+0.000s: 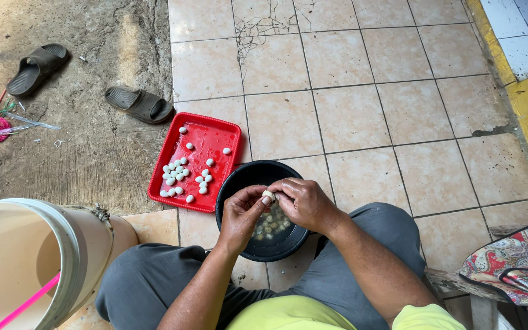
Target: The person sits on the floor peeling small round items one at a time by hand over a black bowl of water, removing the outer skin or shell and placing the peeled white pieces onto a red tray beside them. Occasionally they reach into the water bowl to retrieve or rinse items before continuing to peel.
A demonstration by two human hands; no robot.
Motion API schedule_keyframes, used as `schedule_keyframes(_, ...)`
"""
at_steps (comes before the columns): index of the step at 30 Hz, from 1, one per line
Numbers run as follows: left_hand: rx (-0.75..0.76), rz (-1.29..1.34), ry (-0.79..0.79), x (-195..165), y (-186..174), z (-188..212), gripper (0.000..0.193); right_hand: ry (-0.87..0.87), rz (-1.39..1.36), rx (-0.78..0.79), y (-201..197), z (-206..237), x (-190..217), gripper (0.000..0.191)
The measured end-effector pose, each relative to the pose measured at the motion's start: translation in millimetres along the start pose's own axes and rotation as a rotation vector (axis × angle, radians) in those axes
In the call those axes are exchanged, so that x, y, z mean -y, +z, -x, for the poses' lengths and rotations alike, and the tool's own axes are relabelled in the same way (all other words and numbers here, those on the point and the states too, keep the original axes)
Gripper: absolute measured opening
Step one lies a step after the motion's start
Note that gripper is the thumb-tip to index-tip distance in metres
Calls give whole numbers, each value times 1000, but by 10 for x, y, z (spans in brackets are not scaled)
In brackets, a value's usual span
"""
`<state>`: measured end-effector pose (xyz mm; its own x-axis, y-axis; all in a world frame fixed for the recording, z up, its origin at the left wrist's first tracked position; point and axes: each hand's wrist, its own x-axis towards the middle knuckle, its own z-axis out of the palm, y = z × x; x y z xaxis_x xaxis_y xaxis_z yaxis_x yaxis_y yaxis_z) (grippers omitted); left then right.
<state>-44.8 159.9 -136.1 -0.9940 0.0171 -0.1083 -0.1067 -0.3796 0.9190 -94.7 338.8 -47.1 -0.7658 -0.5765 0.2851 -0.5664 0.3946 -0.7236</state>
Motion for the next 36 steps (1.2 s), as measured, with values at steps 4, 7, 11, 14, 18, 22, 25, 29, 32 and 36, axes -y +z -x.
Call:
schedule_keyframes(4,-12,2,20,17,24,14,25,-19,89,-23,16,5,-22,15)
schedule_keyframes(7,-27,-70,25,31,43,28,25,33,85,3,30,11,-45,12)
schedule_keyframes(11,-12,-43,30,38,42,24,27,125,63,14,49,27,-78,11)
schedule_keyframes(14,10,66,2,54,3,13,30,281,-135,23,70,42,-98,10)
schedule_keyframes(18,17,238,-86,116,-40,8,31,328,-337,-24,101,48,-116,9)
schedule_keyframes(22,42,358,-117,132,-60,1,27,372,-360,-7,114,33,-125,6)
schedule_keyframes(25,34,397,-117,104,-69,11,24,178,113,-133,108,17,-125,5)
schedule_keyframes(29,16,377,-102,72,-79,11,24,257,-172,-42,97,6,-108,13)
schedule_keyframes(32,-5,365,-65,86,-66,13,23,285,-165,1,94,2,-88,10)
schedule_keyframes(36,-29,325,-41,106,-49,10,23,253,-121,26,96,1,-62,11)
